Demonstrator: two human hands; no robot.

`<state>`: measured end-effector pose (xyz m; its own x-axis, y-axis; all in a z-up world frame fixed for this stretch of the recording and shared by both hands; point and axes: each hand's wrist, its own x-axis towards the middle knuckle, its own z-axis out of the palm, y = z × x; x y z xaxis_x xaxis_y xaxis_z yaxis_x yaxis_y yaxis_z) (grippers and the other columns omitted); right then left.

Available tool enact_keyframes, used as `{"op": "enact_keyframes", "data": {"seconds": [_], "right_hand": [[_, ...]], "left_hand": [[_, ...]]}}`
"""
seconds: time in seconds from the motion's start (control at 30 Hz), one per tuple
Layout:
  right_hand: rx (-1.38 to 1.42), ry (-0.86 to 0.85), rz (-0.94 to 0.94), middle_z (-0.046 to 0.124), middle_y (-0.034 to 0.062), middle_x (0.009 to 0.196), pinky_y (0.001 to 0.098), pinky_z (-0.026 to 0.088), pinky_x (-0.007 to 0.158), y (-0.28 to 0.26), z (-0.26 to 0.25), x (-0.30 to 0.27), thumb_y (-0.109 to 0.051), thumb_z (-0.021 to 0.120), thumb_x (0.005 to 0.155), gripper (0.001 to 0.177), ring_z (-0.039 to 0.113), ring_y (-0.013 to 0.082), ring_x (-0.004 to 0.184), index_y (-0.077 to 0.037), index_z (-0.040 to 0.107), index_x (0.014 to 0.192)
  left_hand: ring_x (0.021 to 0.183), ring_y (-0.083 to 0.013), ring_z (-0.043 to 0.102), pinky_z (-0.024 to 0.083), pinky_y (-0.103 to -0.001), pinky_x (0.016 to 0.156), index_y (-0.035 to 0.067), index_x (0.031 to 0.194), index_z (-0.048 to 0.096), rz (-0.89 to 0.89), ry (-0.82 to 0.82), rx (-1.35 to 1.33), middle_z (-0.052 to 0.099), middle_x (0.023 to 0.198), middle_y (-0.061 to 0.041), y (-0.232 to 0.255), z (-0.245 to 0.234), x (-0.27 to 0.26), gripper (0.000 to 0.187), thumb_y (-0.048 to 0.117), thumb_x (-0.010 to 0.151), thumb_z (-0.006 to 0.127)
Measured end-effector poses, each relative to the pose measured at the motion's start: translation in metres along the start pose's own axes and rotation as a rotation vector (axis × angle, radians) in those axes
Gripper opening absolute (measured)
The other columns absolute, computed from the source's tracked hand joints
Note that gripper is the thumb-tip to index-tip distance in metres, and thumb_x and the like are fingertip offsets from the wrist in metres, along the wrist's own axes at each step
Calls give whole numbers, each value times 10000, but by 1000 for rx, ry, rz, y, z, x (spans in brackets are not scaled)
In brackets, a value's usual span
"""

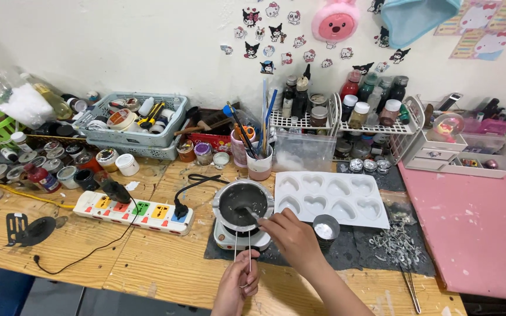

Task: Stirring and melting wax in a small pot on a heating plate as part of candle making.

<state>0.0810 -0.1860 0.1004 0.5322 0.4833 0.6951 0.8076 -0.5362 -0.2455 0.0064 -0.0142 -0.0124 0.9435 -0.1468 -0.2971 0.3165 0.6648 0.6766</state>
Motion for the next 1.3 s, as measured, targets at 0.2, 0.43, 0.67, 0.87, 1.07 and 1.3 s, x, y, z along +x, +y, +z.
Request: {"op": "enact_keyframes", "data": {"seconds": [0.2, 0.43, 0.67, 0.87, 1.07, 1.3], "right_hand": [[-119, -23, 50, 641, 16, 875, 345, 519, 577, 5, 0, -4, -83, 748, 832, 179, 611, 224, 837, -83, 714, 1008], [56, -33, -9, 644, 12, 888, 341, 524, 601, -4, 2, 6, -91, 752, 820, 251, 615, 209, 837, -78, 733, 1069], [-19, -24, 64, 651, 12, 876, 343, 520, 585, 0, 4, 0, -76, 744, 829, 243, 619, 209, 822, -85, 721, 1071], [134, 64, 200, 676, 35, 841, 317, 493, 582, 2, 9, -13, -65, 740, 864, 205, 607, 190, 720, -72, 736, 1069], [456, 142, 569, 750, 33, 813, 246, 485, 537, 21, 38, -26, -68, 700, 924, 147, 631, 69, 608, -45, 752, 1059], [808, 169, 642, 744, 23, 911, 226, 550, 680, 43, 61, -46, -116, 671, 977, 227, 689, 67, 835, -19, 711, 1179]], "left_hand": [[474, -86, 290, 244, -251, 444, 39, 1198, 562, 18, -63, 4, 380, 634, -6, -1, -9, 2, 308, 244, 1015, 422], [479, -86, 300, 242, -248, 441, 22, 1197, 555, -6, -47, -10, 389, 640, -17, -1, -10, 2, 308, 242, 1022, 428], [504, -100, 405, 316, -252, 458, 33, 1235, 570, 8, 41, 135, 478, 667, -32, 8, -1, -8, 376, 299, 1031, 401], [516, -118, 481, 399, -253, 504, 32, 1209, 627, 54, -5, 216, 594, 701, -64, 13, -3, -14, 660, 513, 1006, 223], [587, -81, 481, 392, -238, 518, 18, 1148, 683, 200, 128, 386, 609, 761, -28, -12, -43, 5, 562, 459, 1041, 351], [944, -87, 733, 619, -239, 755, 113, 1167, 667, 391, 386, 1014, 649, 1134, 6, 5, 1, -18, 230, 198, 963, 603]]}}
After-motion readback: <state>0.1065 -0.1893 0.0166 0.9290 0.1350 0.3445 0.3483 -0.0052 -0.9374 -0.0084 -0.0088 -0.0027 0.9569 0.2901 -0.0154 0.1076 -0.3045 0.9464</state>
